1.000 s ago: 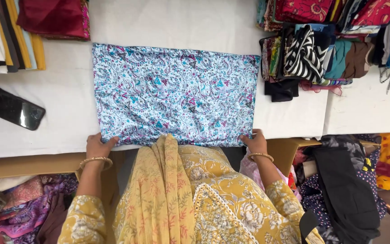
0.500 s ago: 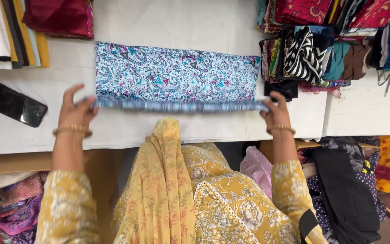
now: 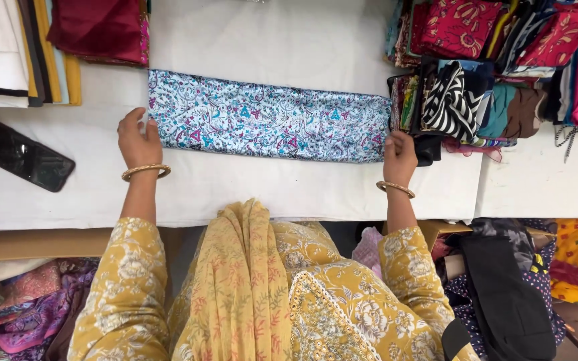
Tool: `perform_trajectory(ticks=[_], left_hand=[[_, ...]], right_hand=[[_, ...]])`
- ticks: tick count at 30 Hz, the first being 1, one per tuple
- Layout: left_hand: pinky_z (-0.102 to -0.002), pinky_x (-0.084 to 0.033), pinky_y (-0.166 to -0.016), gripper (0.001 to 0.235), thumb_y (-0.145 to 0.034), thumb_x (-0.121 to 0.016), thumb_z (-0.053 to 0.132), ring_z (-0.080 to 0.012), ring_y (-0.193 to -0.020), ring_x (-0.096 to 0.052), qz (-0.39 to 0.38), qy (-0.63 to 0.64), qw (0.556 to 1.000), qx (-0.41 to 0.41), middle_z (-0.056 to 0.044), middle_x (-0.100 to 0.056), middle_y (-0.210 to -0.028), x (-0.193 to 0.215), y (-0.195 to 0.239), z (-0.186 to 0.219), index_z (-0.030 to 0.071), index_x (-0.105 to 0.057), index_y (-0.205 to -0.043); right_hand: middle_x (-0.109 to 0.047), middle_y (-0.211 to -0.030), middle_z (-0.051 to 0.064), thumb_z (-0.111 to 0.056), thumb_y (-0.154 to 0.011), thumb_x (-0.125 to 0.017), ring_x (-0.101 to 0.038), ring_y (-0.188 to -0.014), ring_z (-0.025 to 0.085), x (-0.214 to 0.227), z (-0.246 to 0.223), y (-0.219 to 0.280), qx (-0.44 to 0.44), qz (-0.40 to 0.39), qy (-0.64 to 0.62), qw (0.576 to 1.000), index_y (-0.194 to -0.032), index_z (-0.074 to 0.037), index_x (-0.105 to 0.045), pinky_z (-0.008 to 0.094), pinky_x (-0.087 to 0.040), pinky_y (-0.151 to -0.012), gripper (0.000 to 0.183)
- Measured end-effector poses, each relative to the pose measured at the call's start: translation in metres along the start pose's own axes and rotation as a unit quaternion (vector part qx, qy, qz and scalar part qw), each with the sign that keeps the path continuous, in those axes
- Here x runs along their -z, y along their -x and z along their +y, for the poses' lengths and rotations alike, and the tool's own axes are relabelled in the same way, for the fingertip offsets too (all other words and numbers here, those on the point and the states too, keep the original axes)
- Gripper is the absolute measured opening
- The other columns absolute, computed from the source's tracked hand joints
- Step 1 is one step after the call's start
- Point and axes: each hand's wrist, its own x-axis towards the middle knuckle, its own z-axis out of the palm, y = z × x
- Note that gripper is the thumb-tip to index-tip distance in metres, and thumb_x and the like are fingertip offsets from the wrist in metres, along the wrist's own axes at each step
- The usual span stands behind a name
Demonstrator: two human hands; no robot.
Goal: The person folds several pieces of clothing on a white table. They handle a brown floral fabric, a red cloth, a blue patterned fabric, a purple paisley fabric, a white fabric with black leaves, and a maroon garment, folding each one neatly by hand.
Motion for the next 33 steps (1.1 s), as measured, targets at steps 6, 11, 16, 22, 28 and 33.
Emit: perform_trajectory(ticks=[6,11,16,22,28,33], left_hand=[[-0.043,-0.038,-0.124,0.055,-0.091,-0.053,-0.014,-0.0351,-0.144,-0.052,-0.094,-0.224,0.928,-0.284,-0.018,-0.056,-0.152,-0.046,-0.055,0.025,0.005,-0.060,-0.142],[-0.056,-0.009,-0.116,0.063,-0.084,-0.047,-0.002,-0.0294,-0.137,-0.047,-0.032,-0.353,0.843,-0.405,-0.012,-0.065,-0.136,-0.080,-0.083,0.021,0.016,-0.061,-0.142],[-0.061,0.000,-0.128,0.036,-0.102,-0.055,0.005,-0.0295,-0.133,-0.053,-0.239,-0.455,0.825,-0.234,-0.011,-0.072,-0.123,-0.046,-0.079,0.044,0.016,-0.068,-0.133],[-0.063,-0.007,-0.130,0.018,-0.083,-0.078,0.012,-0.0260,-0.125,-0.056,-0.088,-0.295,0.874,-0.377,-0.003,-0.067,-0.113,0.032,-0.056,0.066,0.013,-0.075,-0.101],[-0.056,-0.012,-0.133,0.010,-0.097,-0.072,0.006,-0.0182,-0.127,-0.058,0.052,-0.307,0.848,-0.428,0.003,-0.064,-0.111,0.073,-0.007,0.060,0.016,-0.070,-0.098],[-0.061,-0.016,-0.130,0.002,-0.104,-0.069,0.014,-0.0191,-0.128,-0.059,-0.016,-0.331,0.860,-0.388,0.000,-0.067,-0.113,0.047,0.026,-0.006,0.016,-0.070,-0.103]], right_hand=[[-0.058,-0.145,0.018,0.003,-0.086,-0.071,-0.053,-0.132,0.038,-0.037,-0.061,-0.043,0.326,-0.129,0.300,0.887,-0.141,-0.006,-0.058,0.045,-0.044,-0.113,0.057],[-0.053,-0.145,0.018,-0.001,-0.076,-0.075,-0.050,-0.129,0.040,-0.058,-0.063,-0.070,0.286,-0.185,0.435,0.833,-0.139,-0.011,-0.059,0.053,-0.041,-0.104,0.065],[-0.067,-0.125,0.009,-0.021,-0.089,-0.079,-0.056,-0.126,0.029,-0.047,-0.070,-0.074,0.144,-0.249,0.534,0.795,-0.125,-0.015,-0.067,0.051,-0.036,-0.113,0.038],[-0.070,-0.106,0.007,-0.015,-0.070,-0.085,-0.058,-0.115,0.030,0.007,-0.117,-0.052,0.392,-0.155,0.451,0.787,-0.095,-0.014,-0.077,0.053,-0.026,-0.107,0.027],[-0.069,-0.107,0.000,0.001,-0.082,-0.074,-0.062,-0.116,0.021,0.037,-0.107,-0.007,0.481,-0.042,0.393,0.782,-0.099,-0.013,-0.070,0.048,-0.029,-0.122,0.022],[-0.070,-0.108,-0.003,0.005,-0.091,-0.067,-0.062,-0.113,0.020,0.004,0.008,0.004,0.474,-0.055,0.407,0.779,-0.098,-0.018,-0.073,0.047,-0.032,-0.115,0.026]])
